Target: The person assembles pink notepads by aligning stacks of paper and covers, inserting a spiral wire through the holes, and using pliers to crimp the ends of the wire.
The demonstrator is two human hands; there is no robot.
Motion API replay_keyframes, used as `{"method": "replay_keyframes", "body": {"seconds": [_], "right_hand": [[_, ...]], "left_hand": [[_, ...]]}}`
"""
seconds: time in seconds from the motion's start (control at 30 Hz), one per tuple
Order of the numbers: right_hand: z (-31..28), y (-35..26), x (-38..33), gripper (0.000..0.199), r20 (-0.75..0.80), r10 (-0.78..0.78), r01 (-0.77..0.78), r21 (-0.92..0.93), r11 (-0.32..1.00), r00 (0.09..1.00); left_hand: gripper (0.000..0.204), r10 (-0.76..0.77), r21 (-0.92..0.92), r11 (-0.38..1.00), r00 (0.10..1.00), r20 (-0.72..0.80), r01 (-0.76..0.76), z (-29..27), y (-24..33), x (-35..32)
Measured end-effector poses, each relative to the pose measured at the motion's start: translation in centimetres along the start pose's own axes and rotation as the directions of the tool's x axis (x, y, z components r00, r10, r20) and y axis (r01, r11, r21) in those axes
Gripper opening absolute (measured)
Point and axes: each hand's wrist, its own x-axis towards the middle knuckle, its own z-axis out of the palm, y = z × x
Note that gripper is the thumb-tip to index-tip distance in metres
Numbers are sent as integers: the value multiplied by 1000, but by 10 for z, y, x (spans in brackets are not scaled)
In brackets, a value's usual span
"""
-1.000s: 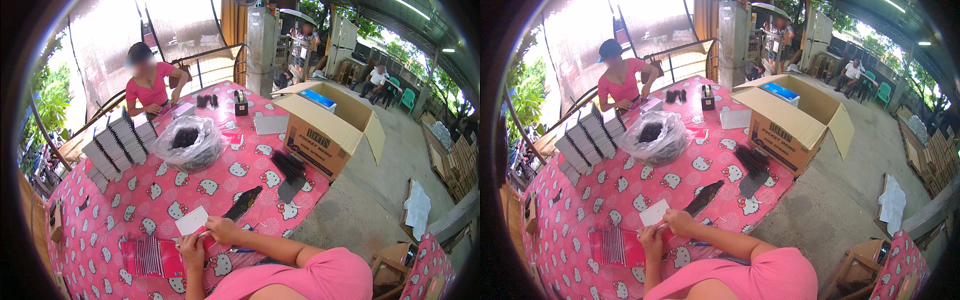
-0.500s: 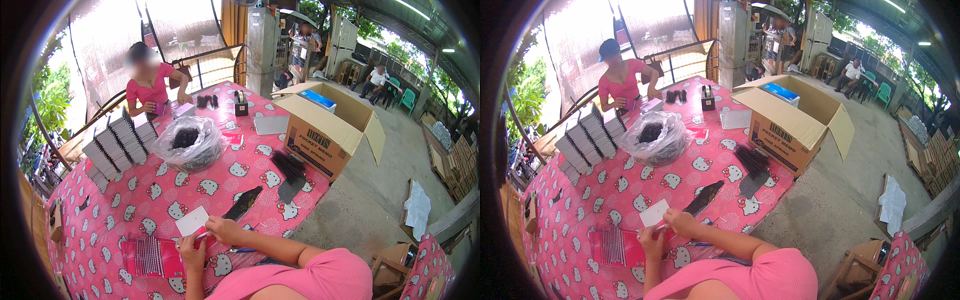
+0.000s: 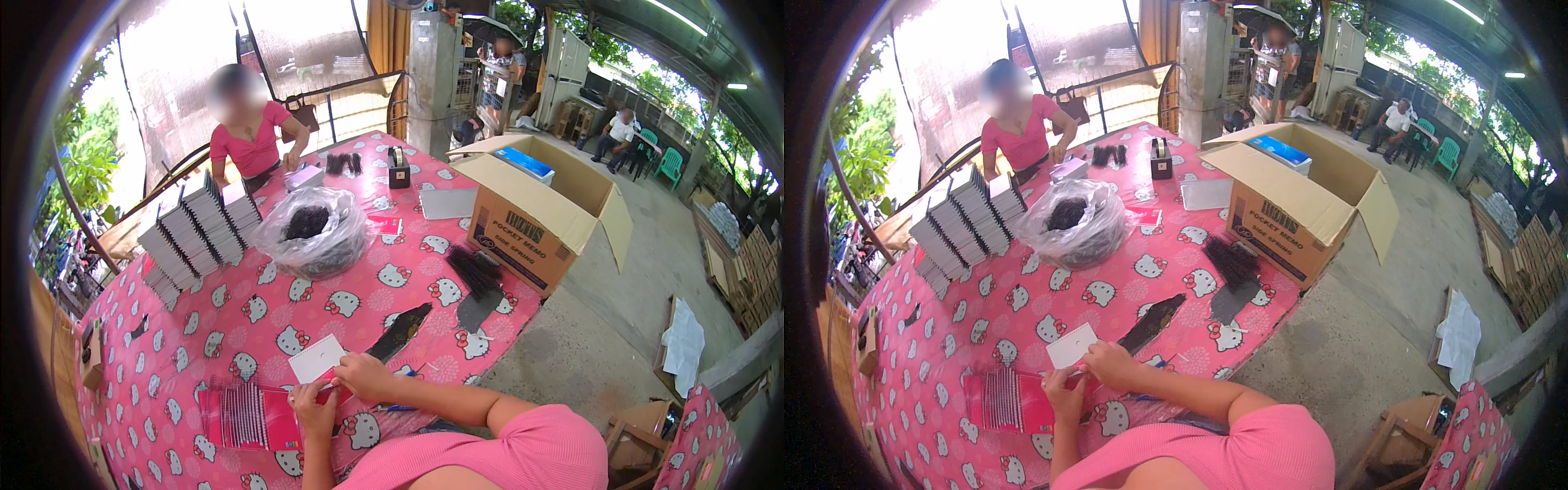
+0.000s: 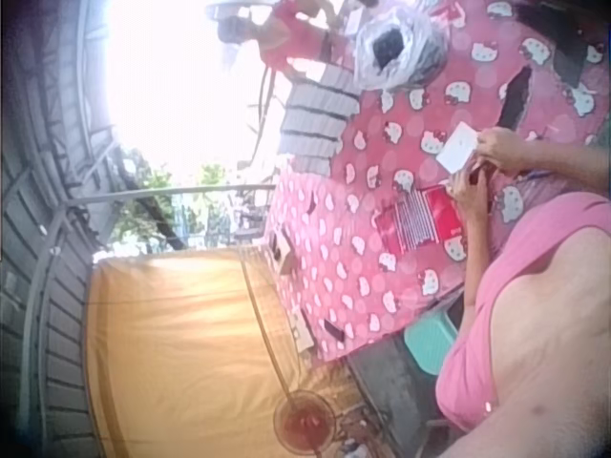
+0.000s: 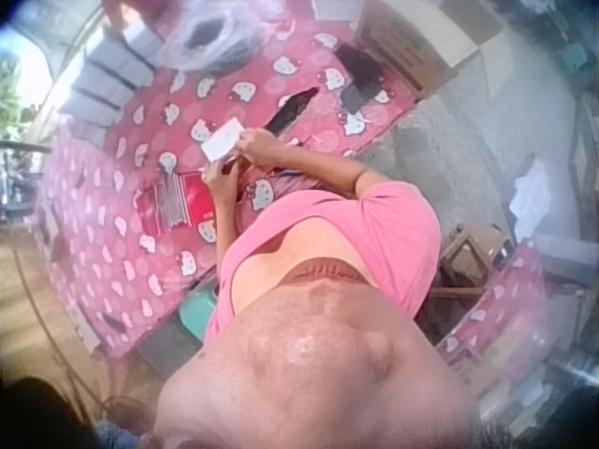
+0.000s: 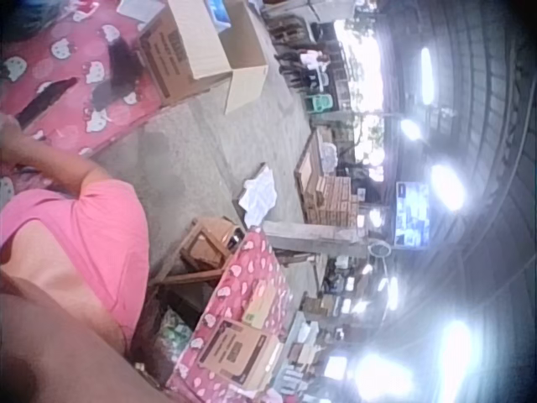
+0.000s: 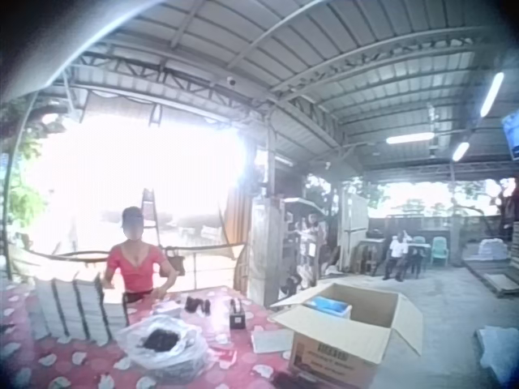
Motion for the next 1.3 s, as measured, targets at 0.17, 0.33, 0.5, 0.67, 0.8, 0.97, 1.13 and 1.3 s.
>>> {"method": "replay_keyframes", "body": {"seconds": [0.17,0.33,0.5,0.67,0.8,0.97,1.13,1.3], "right_hand": [[-52,-24,16,25,188,150,-123,-147,981,971],[-1,13,21,27,740,246,-204,-148,968,627],[-29,-17,25,20,536,172,-191,-20,981,827],[-24,-19,22,22,577,148,-127,-77,989,803],[-18,-12,28,23,593,162,-146,-75,986,789],[-41,-41,27,23,483,115,-116,-27,993,868],[-30,-30,34,25,555,248,-237,-93,967,794],[-28,-36,30,22,608,130,-117,-62,991,783]], "left_hand": [[22,-6,-45,999,1000,-11,5,-11,-6,-5],[26,-5,-79,997,999,49,9,4,4,6],[42,-110,-122,986,994,26,112,-4,5,-4],[49,-60,-117,991,993,98,71,-8,0,-2],[56,-67,-173,982,994,87,82,-2,5,8],[61,-55,-221,973,997,60,67,-13,4,14],[66,-121,-265,950,977,174,165,-15,9,15],[66,-31,-244,968,991,131,63,-13,9,16]]}}
